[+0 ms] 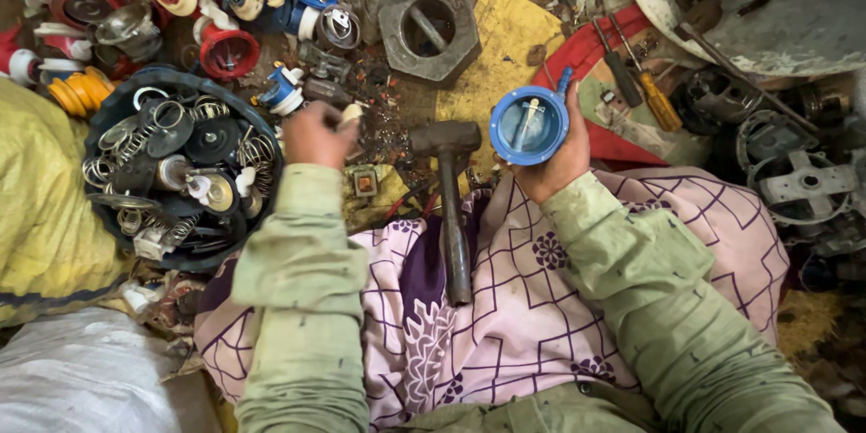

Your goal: The person sits on the floor and uses a hammer to strike a blue plastic valve, breaking it apart. The person then picks up a red valve and continues to work on it with the hammer.

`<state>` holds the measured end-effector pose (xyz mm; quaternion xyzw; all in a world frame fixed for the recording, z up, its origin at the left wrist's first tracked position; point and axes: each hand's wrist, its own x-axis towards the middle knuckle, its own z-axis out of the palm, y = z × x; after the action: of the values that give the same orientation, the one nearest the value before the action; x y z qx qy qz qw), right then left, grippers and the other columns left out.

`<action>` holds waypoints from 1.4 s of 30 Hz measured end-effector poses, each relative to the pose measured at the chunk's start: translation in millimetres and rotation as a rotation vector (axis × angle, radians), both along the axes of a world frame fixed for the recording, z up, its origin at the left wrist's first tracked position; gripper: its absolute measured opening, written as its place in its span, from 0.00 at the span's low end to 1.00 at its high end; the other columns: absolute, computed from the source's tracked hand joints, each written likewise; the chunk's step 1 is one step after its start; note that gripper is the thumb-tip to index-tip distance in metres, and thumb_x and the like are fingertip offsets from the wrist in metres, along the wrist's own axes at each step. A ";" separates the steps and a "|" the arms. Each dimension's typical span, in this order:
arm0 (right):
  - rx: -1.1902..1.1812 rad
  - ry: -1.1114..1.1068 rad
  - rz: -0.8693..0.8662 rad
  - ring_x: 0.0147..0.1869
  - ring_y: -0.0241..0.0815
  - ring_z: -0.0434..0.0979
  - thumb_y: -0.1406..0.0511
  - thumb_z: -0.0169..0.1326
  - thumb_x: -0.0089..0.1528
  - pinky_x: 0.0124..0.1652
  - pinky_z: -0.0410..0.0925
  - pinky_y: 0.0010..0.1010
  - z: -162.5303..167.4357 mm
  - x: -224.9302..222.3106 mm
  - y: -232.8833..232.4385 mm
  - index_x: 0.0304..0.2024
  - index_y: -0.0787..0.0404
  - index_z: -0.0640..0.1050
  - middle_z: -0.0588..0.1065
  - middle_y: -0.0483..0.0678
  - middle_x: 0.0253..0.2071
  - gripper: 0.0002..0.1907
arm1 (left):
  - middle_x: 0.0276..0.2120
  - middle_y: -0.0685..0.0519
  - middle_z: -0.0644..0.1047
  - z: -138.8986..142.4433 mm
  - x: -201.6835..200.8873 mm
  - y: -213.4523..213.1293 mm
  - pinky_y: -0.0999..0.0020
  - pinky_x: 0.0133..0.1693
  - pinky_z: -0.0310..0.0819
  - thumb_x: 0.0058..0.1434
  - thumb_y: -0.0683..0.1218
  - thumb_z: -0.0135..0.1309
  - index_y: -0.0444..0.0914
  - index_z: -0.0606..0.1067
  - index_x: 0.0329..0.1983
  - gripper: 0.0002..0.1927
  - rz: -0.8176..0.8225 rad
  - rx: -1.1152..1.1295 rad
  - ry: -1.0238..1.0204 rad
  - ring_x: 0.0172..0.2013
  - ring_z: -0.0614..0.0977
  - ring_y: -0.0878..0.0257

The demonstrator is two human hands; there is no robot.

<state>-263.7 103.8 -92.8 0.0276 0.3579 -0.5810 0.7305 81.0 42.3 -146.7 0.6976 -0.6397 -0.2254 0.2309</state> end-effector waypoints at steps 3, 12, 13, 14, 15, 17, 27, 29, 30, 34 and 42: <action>-0.027 0.007 0.010 0.45 0.50 0.81 0.37 0.40 0.67 0.41 0.73 0.45 -2.6 0.9 -0.7 0.46 0.56 0.79 0.80 0.49 0.43 0.33 | 0.27 0.42 0.82 9.2 21.7 2.8 0.56 0.37 0.80 0.49 0.50 0.70 0.35 0.82 0.29 0.14 0.009 0.057 -0.074 0.28 0.85 0.49; -0.062 0.033 0.049 0.40 0.49 0.81 0.36 0.41 0.67 0.35 0.71 0.42 0.0 2.6 1.7 0.45 0.56 0.79 0.80 0.50 0.40 0.34 | 0.26 0.44 0.82 37.0 19.1 5.0 0.60 0.37 0.78 0.45 0.53 0.73 0.35 0.82 0.27 0.18 -0.003 0.245 -0.150 0.28 0.84 0.52; -0.058 0.049 0.055 0.40 0.49 0.81 0.36 0.41 0.67 0.34 0.71 0.42 -0.4 2.7 1.8 0.45 0.56 0.79 0.80 0.50 0.40 0.34 | 0.26 0.46 0.83 48.7 17.9 6.9 0.62 0.36 0.78 0.47 0.53 0.73 0.35 0.82 0.28 0.17 -0.019 0.220 -0.051 0.28 0.84 0.56; -0.056 0.066 0.058 0.39 0.49 0.81 0.36 0.41 0.66 0.34 0.71 0.42 -1.1 2.6 1.8 0.45 0.56 0.79 0.80 0.50 0.40 0.34 | 0.27 0.48 0.83 60.9 16.3 8.1 0.65 0.35 0.77 0.49 0.52 0.73 0.35 0.82 0.29 0.16 -0.037 0.192 0.048 0.28 0.84 0.60; -0.043 0.057 0.042 0.40 0.49 0.81 0.36 0.41 0.67 0.36 0.72 0.43 -1.9 2.4 1.6 0.45 0.56 0.79 0.80 0.49 0.40 0.34 | 0.27 0.50 0.83 76.2 20.1 10.7 0.68 0.34 0.76 0.52 0.50 0.72 0.36 0.82 0.31 0.14 -0.017 0.186 0.100 0.27 0.83 0.63; -0.009 0.041 0.017 0.43 0.49 0.81 0.37 0.41 0.68 0.39 0.73 0.45 -3.5 1.8 1.1 0.45 0.55 0.78 0.79 0.47 0.41 0.33 | 0.30 0.52 0.83 106.6 32.6 25.0 0.71 0.34 0.75 0.57 0.48 0.69 0.37 0.82 0.37 0.11 -0.006 0.137 0.222 0.29 0.82 0.67; -0.035 0.061 0.056 0.48 0.47 0.81 0.36 0.41 0.65 0.42 0.72 0.45 -3.3 -9.9 7.7 0.47 0.53 0.79 0.80 0.46 0.45 0.34 | 0.33 0.41 0.82 201.0 196.1 218.4 0.61 0.41 0.77 0.62 0.52 0.73 0.29 0.83 0.38 0.20 0.437 0.036 -0.490 0.31 0.84 0.53; -0.022 0.070 0.063 0.47 0.48 0.81 0.35 0.41 0.63 0.41 0.72 0.47 -5.7 -11.2 10.8 0.46 0.52 0.79 0.80 0.45 0.44 0.34 | 0.31 0.39 0.82 195.1 204.6 231.6 0.58 0.41 0.77 0.61 0.51 0.73 0.30 0.84 0.38 0.18 0.440 0.040 -0.646 0.30 0.83 0.51; -0.030 0.058 0.061 0.49 0.48 0.81 0.35 0.41 0.64 0.44 0.72 0.47 -7.3 -11.3 12.6 0.47 0.52 0.79 0.80 0.45 0.45 0.34 | 0.31 0.39 0.82 192.7 202.7 232.0 0.58 0.41 0.77 0.60 0.51 0.74 0.29 0.83 0.38 0.19 0.402 -0.028 -0.676 0.30 0.83 0.50; -0.042 0.057 0.072 0.49 0.48 0.81 0.35 0.40 0.64 0.44 0.72 0.49 -12.3 -12.4 16.3 0.47 0.52 0.79 0.80 0.45 0.45 0.34 | 0.26 0.37 0.78 146.1 125.3 196.5 0.46 0.29 0.69 0.60 0.52 0.69 0.30 0.80 0.46 0.22 0.572 0.149 -0.081 0.25 0.78 0.45; -0.053 0.045 0.049 0.48 0.49 0.81 0.33 0.40 0.64 0.43 0.70 0.48 -6.8 -17.0 18.9 0.48 0.52 0.78 0.80 0.46 0.46 0.35 | 0.46 0.38 0.81 8.4 -106.5 94.4 0.49 0.49 0.79 0.66 0.44 0.50 0.38 0.83 0.43 0.12 -0.236 0.507 -0.517 0.48 0.84 0.42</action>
<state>-280.7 122.7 -99.6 -0.0136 0.3595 -0.5729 0.7365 -25.5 136.7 -138.3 0.6879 -0.6768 -0.2181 -0.1460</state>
